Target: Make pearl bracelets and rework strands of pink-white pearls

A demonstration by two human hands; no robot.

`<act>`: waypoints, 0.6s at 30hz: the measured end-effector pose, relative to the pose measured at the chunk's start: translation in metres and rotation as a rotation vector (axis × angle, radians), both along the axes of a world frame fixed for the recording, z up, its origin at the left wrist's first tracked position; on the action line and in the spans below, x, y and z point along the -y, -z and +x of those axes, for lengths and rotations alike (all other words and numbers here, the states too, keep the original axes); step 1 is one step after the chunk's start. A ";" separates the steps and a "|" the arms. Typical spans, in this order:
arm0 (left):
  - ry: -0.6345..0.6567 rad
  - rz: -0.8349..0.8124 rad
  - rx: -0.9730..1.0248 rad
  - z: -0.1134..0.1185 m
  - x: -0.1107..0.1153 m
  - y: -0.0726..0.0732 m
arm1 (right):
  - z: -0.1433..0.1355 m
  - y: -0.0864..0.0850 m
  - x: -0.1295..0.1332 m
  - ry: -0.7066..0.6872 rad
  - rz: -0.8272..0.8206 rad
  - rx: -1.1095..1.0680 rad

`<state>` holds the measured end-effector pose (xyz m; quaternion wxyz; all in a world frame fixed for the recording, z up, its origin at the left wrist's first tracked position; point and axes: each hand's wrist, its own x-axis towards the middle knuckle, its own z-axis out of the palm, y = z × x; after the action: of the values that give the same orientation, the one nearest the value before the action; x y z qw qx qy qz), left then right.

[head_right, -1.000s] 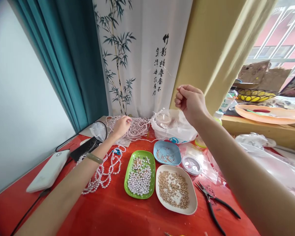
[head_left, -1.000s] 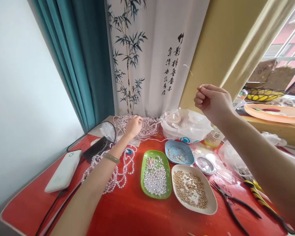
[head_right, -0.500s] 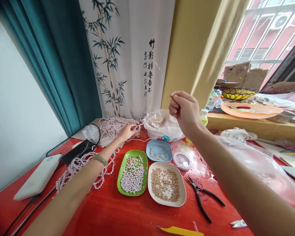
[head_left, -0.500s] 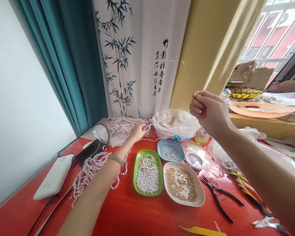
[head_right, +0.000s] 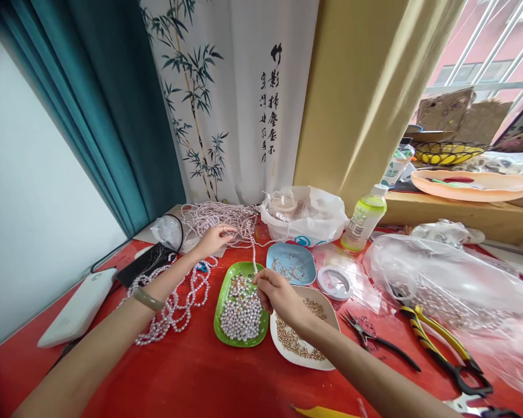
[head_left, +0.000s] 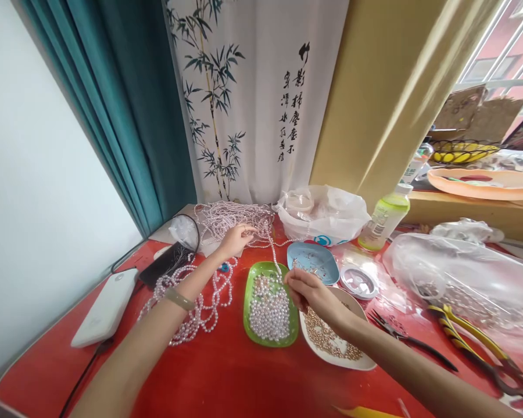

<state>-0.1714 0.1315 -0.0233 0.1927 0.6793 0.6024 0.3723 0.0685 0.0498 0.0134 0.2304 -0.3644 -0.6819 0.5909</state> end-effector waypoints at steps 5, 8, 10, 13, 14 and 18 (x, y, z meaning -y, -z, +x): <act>-0.020 -0.106 0.099 0.000 0.011 0.003 | 0.006 -0.009 0.016 -0.048 0.253 0.183; -0.073 -0.094 0.129 0.002 0.004 0.006 | 0.008 -0.011 0.025 -0.076 0.423 0.297; -0.120 -0.076 0.154 0.005 -0.008 0.007 | 0.009 -0.010 0.032 -0.090 0.495 0.335; -0.180 -0.063 0.196 0.013 -0.031 0.007 | 0.010 -0.006 0.044 -0.094 0.534 0.391; -0.196 -0.065 0.204 0.016 -0.039 0.007 | 0.010 -0.005 0.048 -0.093 0.536 0.412; -0.233 -0.103 0.216 0.030 -0.059 0.008 | 0.010 -0.003 0.060 -0.124 0.549 0.449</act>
<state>-0.1416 0.1900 -0.0315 0.2465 0.5499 0.6712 0.4317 0.0781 -0.0100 0.0164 0.1280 -0.3676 -0.8696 0.3038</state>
